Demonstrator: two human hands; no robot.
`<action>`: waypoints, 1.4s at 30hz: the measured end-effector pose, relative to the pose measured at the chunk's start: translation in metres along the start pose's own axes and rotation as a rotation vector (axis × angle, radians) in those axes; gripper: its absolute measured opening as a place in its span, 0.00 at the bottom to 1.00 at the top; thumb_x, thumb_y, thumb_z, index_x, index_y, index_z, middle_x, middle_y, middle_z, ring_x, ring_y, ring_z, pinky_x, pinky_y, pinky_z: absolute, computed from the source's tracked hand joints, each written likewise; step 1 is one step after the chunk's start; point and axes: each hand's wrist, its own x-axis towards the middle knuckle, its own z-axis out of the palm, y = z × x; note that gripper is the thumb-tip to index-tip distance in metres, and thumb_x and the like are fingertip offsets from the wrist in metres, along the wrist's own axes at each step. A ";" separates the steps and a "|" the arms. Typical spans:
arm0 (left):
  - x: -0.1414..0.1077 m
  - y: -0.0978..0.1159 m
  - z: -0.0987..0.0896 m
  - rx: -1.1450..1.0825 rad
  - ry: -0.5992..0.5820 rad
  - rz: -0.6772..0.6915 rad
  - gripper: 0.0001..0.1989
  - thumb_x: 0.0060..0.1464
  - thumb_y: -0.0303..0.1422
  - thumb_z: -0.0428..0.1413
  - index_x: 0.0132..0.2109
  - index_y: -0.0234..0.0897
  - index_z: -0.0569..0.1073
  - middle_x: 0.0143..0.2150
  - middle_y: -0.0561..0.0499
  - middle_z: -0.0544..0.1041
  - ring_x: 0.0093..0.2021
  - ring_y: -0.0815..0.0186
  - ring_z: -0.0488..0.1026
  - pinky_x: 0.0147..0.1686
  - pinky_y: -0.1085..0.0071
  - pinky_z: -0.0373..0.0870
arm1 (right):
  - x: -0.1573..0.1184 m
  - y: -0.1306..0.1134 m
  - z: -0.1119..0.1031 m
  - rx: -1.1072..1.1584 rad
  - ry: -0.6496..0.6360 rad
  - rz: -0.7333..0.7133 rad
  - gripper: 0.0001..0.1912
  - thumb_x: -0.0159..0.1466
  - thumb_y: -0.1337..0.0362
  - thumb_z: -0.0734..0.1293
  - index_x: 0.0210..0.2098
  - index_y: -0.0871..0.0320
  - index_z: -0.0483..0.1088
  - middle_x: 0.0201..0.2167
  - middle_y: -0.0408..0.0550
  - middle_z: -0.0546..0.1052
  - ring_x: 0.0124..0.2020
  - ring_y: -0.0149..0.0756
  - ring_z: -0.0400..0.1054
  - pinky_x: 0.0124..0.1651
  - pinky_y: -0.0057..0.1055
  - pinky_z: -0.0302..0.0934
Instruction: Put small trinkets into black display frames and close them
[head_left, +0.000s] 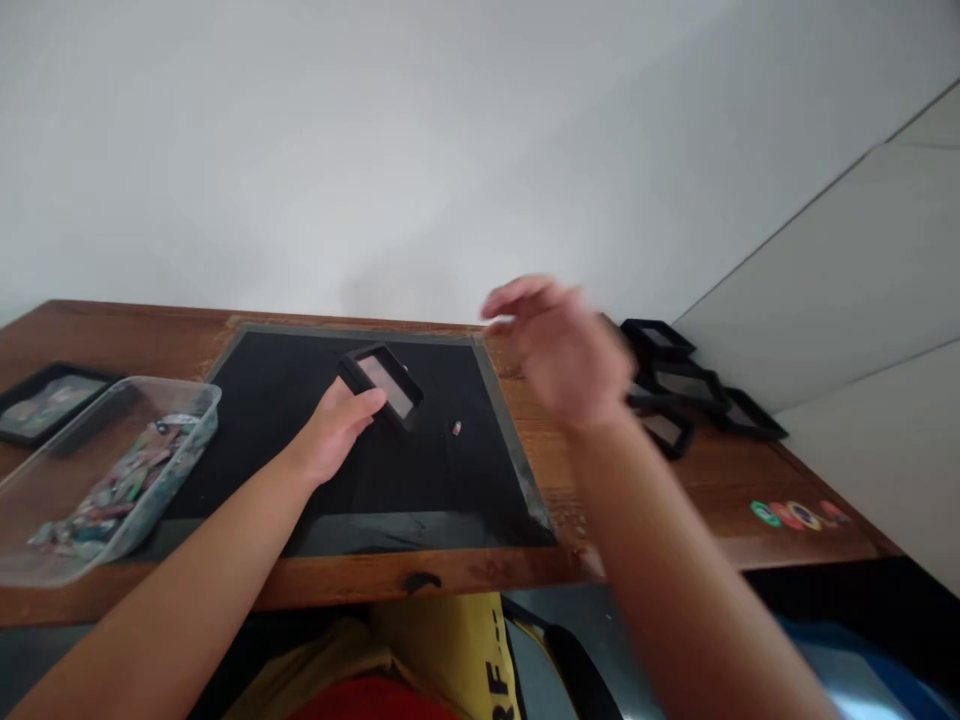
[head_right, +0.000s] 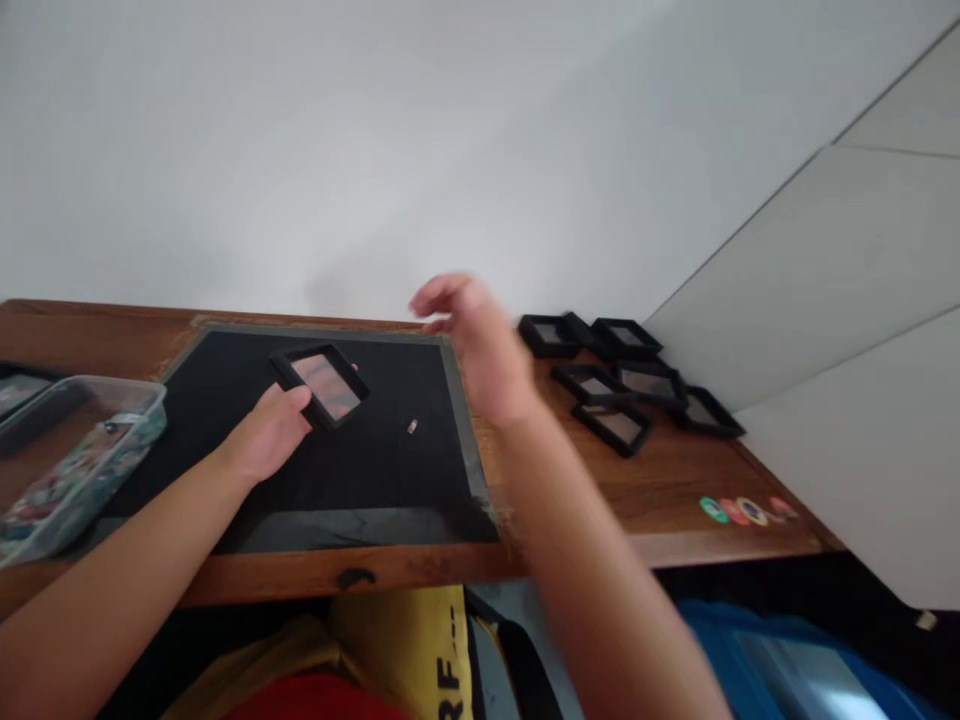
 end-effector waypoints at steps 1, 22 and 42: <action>0.000 0.001 0.001 -0.041 -0.005 -0.009 0.35 0.49 0.54 0.73 0.57 0.38 0.78 0.54 0.39 0.84 0.60 0.42 0.79 0.62 0.45 0.76 | 0.000 0.010 0.006 0.035 -0.039 0.009 0.26 0.72 0.37 0.67 0.52 0.52 0.77 0.53 0.52 0.80 0.55 0.45 0.75 0.60 0.47 0.71; 0.002 -0.005 -0.006 0.076 0.039 0.043 0.39 0.42 0.48 0.79 0.56 0.43 0.70 0.57 0.43 0.81 0.64 0.43 0.78 0.65 0.41 0.74 | -0.032 0.044 0.069 0.257 -0.361 0.423 0.60 0.46 0.55 0.88 0.73 0.48 0.63 0.66 0.56 0.71 0.59 0.48 0.70 0.60 0.52 0.72; 0.005 -0.001 0.002 0.210 0.117 0.151 0.38 0.37 0.48 0.80 0.50 0.41 0.72 0.45 0.48 0.81 0.50 0.52 0.81 0.54 0.51 0.79 | -0.031 0.029 0.066 0.200 -0.209 0.332 0.55 0.41 0.57 0.89 0.59 0.48 0.56 0.61 0.53 0.66 0.65 0.49 0.63 0.69 0.51 0.61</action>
